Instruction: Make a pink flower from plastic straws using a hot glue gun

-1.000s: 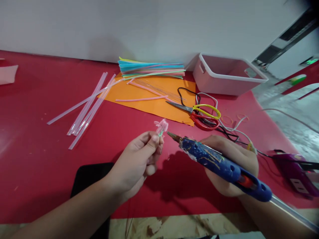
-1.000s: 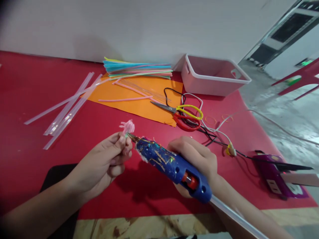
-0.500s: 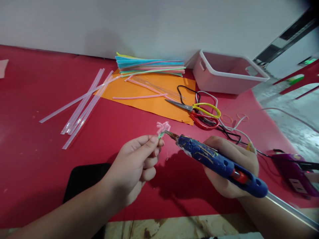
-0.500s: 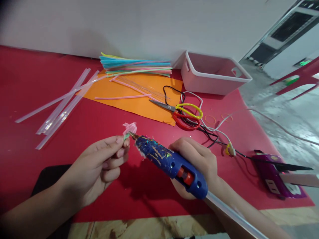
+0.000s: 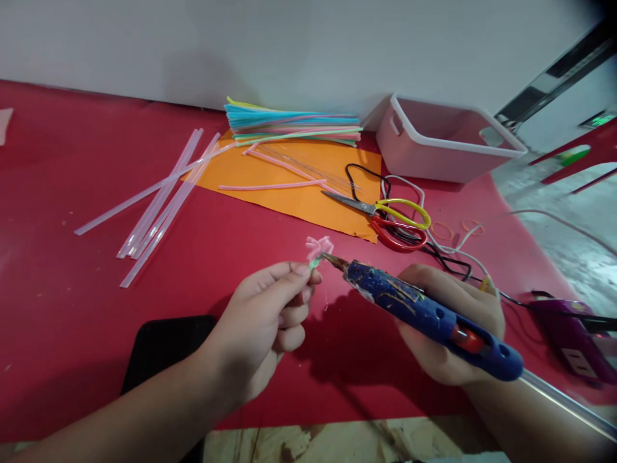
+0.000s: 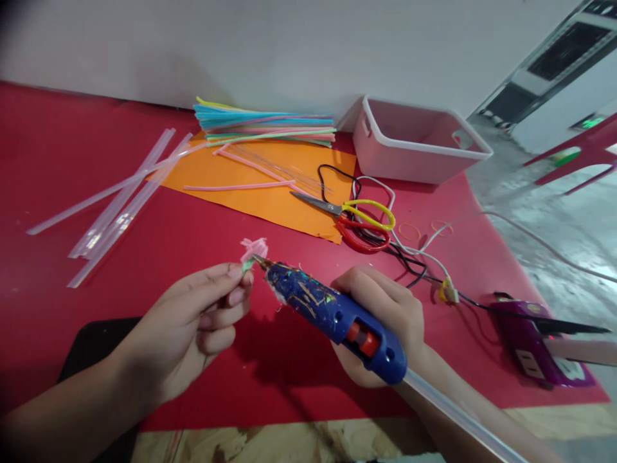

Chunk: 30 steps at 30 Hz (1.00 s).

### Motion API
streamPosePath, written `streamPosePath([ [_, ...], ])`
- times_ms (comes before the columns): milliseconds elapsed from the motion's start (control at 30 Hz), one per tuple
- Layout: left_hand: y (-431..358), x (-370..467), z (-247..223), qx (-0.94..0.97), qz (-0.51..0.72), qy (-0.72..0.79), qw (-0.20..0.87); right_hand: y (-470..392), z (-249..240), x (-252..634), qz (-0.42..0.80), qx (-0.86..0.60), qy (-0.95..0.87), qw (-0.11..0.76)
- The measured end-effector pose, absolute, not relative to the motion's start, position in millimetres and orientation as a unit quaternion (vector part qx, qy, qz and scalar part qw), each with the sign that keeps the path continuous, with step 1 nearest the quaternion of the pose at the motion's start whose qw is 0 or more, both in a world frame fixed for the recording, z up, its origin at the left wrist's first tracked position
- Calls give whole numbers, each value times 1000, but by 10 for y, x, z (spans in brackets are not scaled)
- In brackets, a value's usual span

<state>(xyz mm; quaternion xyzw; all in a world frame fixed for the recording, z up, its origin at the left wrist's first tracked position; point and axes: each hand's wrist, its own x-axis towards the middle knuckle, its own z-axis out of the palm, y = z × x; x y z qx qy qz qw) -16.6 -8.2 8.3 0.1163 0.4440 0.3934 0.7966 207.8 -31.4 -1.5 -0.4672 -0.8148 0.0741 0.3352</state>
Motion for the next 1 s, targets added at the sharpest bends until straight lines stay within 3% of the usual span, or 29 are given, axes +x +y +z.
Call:
streamPosePath([
  [1000, -98, -148, 81, 150, 404, 437, 790, -322, -23, 2036, 65, -457, -822, 334],
])
